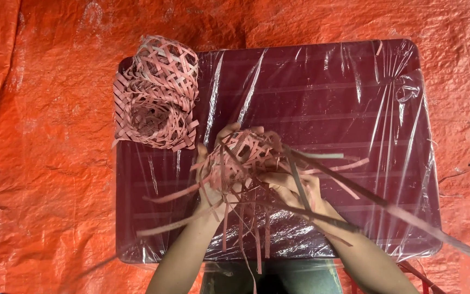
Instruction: The person is weaving thin pink plastic strips together to form the base of a basket on a small table.
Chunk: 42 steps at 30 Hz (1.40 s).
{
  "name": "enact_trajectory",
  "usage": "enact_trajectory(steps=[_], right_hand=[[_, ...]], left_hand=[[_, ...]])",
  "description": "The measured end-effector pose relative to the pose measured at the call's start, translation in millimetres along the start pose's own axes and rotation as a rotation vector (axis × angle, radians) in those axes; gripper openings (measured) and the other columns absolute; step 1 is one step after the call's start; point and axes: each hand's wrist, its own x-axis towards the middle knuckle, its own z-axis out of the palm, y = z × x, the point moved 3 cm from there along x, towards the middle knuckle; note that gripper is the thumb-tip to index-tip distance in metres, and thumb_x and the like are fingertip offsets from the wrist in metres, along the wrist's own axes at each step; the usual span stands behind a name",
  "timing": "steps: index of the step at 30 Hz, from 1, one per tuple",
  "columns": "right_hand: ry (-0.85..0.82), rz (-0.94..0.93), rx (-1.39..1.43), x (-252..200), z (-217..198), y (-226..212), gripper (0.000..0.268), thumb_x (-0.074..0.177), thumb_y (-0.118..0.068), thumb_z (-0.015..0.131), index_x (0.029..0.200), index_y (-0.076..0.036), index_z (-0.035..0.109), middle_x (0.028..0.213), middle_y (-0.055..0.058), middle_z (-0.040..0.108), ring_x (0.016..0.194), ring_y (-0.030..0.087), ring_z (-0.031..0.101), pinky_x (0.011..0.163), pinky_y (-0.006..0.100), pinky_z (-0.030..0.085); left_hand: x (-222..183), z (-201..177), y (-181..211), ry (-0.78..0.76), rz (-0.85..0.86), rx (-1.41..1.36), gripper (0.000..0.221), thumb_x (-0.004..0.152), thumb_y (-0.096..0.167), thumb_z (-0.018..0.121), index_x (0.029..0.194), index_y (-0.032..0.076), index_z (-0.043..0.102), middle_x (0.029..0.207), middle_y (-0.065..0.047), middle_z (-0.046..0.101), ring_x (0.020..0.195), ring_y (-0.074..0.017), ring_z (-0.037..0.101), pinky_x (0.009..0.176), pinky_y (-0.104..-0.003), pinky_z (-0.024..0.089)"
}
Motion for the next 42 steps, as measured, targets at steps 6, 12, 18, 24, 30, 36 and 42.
enact_trajectory(steps=[6, 12, 18, 24, 30, 36, 42], right_hand=[[0.235, 0.011, -1.154, -4.1, -11.1, -17.1, 0.012, 0.085, -0.019, 0.054, 0.084, -0.020, 0.066, 0.076, 0.006, 0.067, 0.042, 0.019, 0.058, 0.052, 0.033, 0.054], [0.479, -0.040, -1.110, 14.5, -7.1, -52.4, 0.005, 0.075, -0.001, 0.066, 0.071, -0.002, 0.063, 0.046, 0.002, 0.059, 0.034, 0.015, 0.056, 0.035, 0.021, 0.043], [0.447, 0.075, -1.015, 27.2, 3.2, -63.0, 0.003, 0.074, -0.003, 0.067, 0.073, -0.002, 0.064, 0.042, 0.001, 0.058, 0.029, 0.011, 0.054, 0.031, 0.019, 0.044], [0.436, 0.201, -0.795, 31.7, 5.1, -69.1, 0.011, 0.080, -0.002, 0.057, 0.072, 0.001, 0.064, 0.039, 0.005, 0.056, 0.030, 0.011, 0.056, 0.033, 0.019, 0.045], [0.479, 0.287, -0.724, 36.5, 3.7, -70.1, 0.017, 0.083, -0.004, 0.055, 0.069, 0.003, 0.061, 0.038, 0.007, 0.056, 0.029, 0.011, 0.056, 0.032, 0.019, 0.044], [0.500, -0.002, -0.871, 17.3, -9.9, -71.6, 0.017, 0.079, 0.001, 0.059, 0.093, 0.009, 0.056, 0.048, 0.009, 0.059, 0.033, 0.012, 0.055, 0.037, 0.021, 0.045], [0.645, 0.226, -0.774, 32.2, -7.9, -77.9, 0.009, 0.081, 0.001, 0.057, 0.088, 0.008, 0.057, 0.052, 0.012, 0.059, 0.034, 0.014, 0.054, 0.035, 0.023, 0.044]], left_hand=[[-6.1, 15.4, 6.3, 0.382, 0.063, 0.164, 0.051, 0.086, 0.048, 0.042, 0.119, 0.009, 0.048, 0.098, -0.009, 0.056, 0.113, -0.0292, 0.050, 0.096, -0.040, 0.043], [-13.7, 11.2, 13.5, 0.225, 0.699, 0.940, 0.036, 0.089, 0.032, 0.043, 0.113, 0.005, 0.036, 0.111, -0.013, 0.037, 0.100, -0.0239, 0.041, 0.087, -0.038, 0.041], [-20.5, 24.7, -12.9, -0.297, 1.182, 1.606, 0.027, 0.069, 0.012, 0.071, 0.094, 0.021, 0.068, 0.101, -0.005, 0.059, 0.094, -0.0251, 0.051, 0.081, -0.048, 0.042], [-16.7, 31.1, -6.0, -0.362, 0.864, 1.470, 0.042, 0.070, 0.016, 0.075, 0.110, 0.014, 0.060, 0.106, -0.009, 0.050, 0.102, -0.0310, 0.048, 0.087, -0.048, 0.046], [-13.8, 27.2, -9.0, -0.508, 0.866, 1.644, 0.063, 0.063, 0.009, 0.079, 0.121, 0.010, 0.052, 0.107, -0.015, 0.047, 0.100, -0.0313, 0.051, 0.085, -0.048, 0.047], [-13.1, 22.8, -3.1, -0.394, 0.801, 1.662, 0.060, 0.067, 0.016, 0.077, 0.120, 0.008, 0.051, 0.108, -0.013, 0.042, 0.102, -0.0299, 0.052, 0.086, -0.046, 0.049], [-13.7, 31.7, 2.3, -0.329, 0.797, 1.580, 0.054, 0.068, 0.017, 0.076, 0.117, 0.007, 0.054, 0.106, -0.010, 0.045, 0.103, -0.0281, 0.053, 0.087, -0.043, 0.050]])
